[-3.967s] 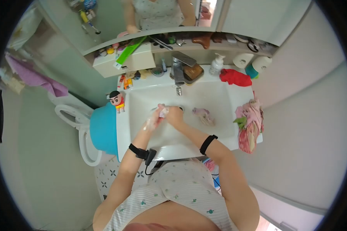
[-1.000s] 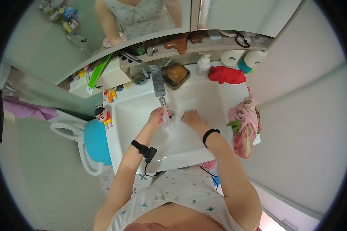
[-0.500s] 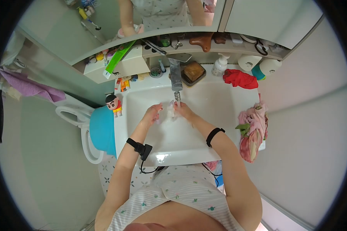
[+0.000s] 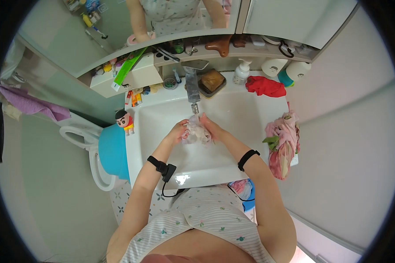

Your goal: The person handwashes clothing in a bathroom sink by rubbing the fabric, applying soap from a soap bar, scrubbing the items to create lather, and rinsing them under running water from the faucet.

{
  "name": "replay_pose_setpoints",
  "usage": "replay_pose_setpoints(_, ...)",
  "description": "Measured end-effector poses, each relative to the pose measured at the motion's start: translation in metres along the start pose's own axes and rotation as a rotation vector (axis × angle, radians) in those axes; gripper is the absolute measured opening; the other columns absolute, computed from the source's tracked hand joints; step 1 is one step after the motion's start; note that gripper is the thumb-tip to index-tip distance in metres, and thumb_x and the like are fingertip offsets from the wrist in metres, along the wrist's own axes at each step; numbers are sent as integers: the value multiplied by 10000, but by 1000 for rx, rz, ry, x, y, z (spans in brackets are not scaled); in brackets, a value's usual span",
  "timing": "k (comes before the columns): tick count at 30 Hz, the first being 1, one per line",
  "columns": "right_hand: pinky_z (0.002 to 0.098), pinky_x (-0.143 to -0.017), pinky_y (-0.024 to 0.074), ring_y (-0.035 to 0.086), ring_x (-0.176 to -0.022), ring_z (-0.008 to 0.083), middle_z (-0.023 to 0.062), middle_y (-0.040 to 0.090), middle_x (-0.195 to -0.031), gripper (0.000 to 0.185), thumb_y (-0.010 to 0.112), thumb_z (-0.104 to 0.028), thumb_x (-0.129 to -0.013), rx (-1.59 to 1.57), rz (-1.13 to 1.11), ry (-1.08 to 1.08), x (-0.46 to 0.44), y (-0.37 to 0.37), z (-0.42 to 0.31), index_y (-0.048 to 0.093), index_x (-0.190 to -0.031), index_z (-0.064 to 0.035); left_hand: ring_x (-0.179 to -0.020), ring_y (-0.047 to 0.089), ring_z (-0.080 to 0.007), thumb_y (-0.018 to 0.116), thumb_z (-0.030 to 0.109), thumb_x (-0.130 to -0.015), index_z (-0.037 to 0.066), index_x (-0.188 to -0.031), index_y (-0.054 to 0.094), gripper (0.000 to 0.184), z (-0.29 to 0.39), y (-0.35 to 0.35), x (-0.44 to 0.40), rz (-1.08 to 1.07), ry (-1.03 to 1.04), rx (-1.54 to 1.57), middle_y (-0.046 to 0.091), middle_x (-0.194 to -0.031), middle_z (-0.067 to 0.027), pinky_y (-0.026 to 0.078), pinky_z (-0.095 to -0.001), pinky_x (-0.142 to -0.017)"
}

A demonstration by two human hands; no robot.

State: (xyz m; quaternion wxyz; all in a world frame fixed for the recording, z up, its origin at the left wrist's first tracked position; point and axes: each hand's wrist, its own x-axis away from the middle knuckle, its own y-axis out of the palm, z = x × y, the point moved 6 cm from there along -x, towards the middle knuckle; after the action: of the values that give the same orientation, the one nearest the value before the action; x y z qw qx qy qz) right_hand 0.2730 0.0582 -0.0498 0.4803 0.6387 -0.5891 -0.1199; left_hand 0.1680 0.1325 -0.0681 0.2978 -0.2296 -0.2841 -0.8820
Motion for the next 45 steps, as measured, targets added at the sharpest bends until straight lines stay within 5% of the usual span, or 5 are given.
replay_pose_setpoints(8, 198, -453, 376, 507, -588, 58, 17, 607, -896, 364, 601, -188, -844, 723, 120, 18, 12, -32, 11, 494, -1180, -98, -566, 431, -48, 421, -8, -822, 117, -962, 550, 227, 11, -10, 10, 41, 182, 34, 526, -793, 22, 271, -199, -389)
replay_pose_setpoints(20, 212, -493, 388, 490, -587, 77, 15, 577, -743, 178, 539, -188, -867, 628, 102, -153, -1, -15, -1, 596, -962, -48, -607, 402, -20, 629, 298, -832, 76, -1052, 561, 321, -15, -1, 28, -33, -54, -265, 553, -873, 43, 283, -173, -472)
replay_pose_setpoints(32, 241, -549, 427, 532, -604, 105, 27, 593, -759, 296, 554, -349, -865, 268, 247, -92, 45, -57, -20, 599, -904, -59, -612, 441, -34, 519, 169, -888, 103, -1004, 574, 145, 6, 37, 4, 33, 117, -7, 578, -840, 20, 321, -178, -492)
replay_pose_setpoints(38, 286, -716, 506, 601, -739, 155, 68, 609, -828, 318, 539, -328, -873, 745, 187, -8, 42, -76, 2, 576, -1007, -42, -587, 426, -47, 454, 137, -908, 91, -995, 537, 128, 26, 21, -21, 52, 354, 258, 528, -768, 26, 326, -192, -483)
replay_pose_setpoints(45, 369, -780, 512, 585, -865, 211, 75, 568, -928, 214, 536, -205, -874, 99, 215, -18, -25, -25, -10, 531, -992, -27, -710, 494, -103, 569, 80, -821, 19, -1139, 470, 338, 16, -25, -13, 449, 266, 45, 519, -852, -28, 412, -241, -587)
